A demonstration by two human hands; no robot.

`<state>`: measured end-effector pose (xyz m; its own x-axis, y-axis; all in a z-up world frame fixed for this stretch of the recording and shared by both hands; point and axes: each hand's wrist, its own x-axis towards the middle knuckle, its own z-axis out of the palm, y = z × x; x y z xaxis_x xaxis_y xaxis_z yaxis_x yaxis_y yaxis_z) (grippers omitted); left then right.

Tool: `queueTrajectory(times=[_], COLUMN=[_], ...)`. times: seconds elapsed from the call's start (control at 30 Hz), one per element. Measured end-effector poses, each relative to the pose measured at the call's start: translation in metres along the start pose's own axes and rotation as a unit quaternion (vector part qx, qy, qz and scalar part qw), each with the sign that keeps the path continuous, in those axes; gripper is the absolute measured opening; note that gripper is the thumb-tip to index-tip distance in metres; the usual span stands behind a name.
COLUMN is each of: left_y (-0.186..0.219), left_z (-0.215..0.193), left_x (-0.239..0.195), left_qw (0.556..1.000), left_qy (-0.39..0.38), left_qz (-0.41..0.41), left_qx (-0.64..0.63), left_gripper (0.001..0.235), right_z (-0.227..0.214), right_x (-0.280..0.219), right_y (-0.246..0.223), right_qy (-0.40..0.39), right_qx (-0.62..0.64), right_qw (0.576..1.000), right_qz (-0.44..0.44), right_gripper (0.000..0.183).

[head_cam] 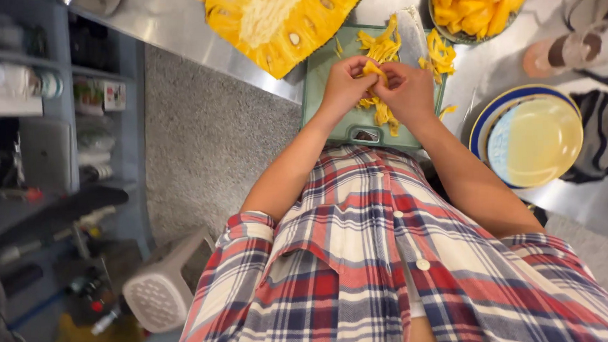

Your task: The person pulls yellow jackfruit pods from the rind by hand on a cutting board, removes seeds and places the cleaned pods on a plate, then moves the board aside, repositions large jackfruit quarters on the counter, and cuts the rind off the quarters with a cleaver.

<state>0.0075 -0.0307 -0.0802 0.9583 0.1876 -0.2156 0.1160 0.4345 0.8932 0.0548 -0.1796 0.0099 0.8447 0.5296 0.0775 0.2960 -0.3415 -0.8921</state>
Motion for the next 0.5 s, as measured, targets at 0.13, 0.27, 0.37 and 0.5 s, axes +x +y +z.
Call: queueTrajectory(times=[0.13, 0.27, 0.37, 0.5], left_y=[-0.008, -0.009, -0.017, -0.030], left_z=[0.020, 0.046, 0.052, 0.065], left_x=[0.005, -0.002, 0.006, 0.005], left_qw=[0.995, 0.978, 0.976, 0.975], left_qy=[0.084, 0.183, 0.207, 0.203], left_qz=[0.054, 0.091, 0.049, 0.090], left_qx=[0.016, 0.032, 0.047, 0.004], left_gripper=[0.017, 0.017, 0.017, 0.017], right_z=[-0.013, -0.024, -0.029, -0.040], right_x=[0.014, 0.017, 0.023, 0.017], right_y=[0.002, 0.020, 0.023, 0.028], right_qy=[-0.021, -0.038, -0.046, -0.057], right_qx=[-0.025, -0.058, -0.039, 0.006], right_qw=[0.999, 0.991, 0.991, 0.996], right_qz=[-0.032, -0.115, -0.115, -0.063], right_gripper=[0.014, 0.014, 0.012, 0.012])
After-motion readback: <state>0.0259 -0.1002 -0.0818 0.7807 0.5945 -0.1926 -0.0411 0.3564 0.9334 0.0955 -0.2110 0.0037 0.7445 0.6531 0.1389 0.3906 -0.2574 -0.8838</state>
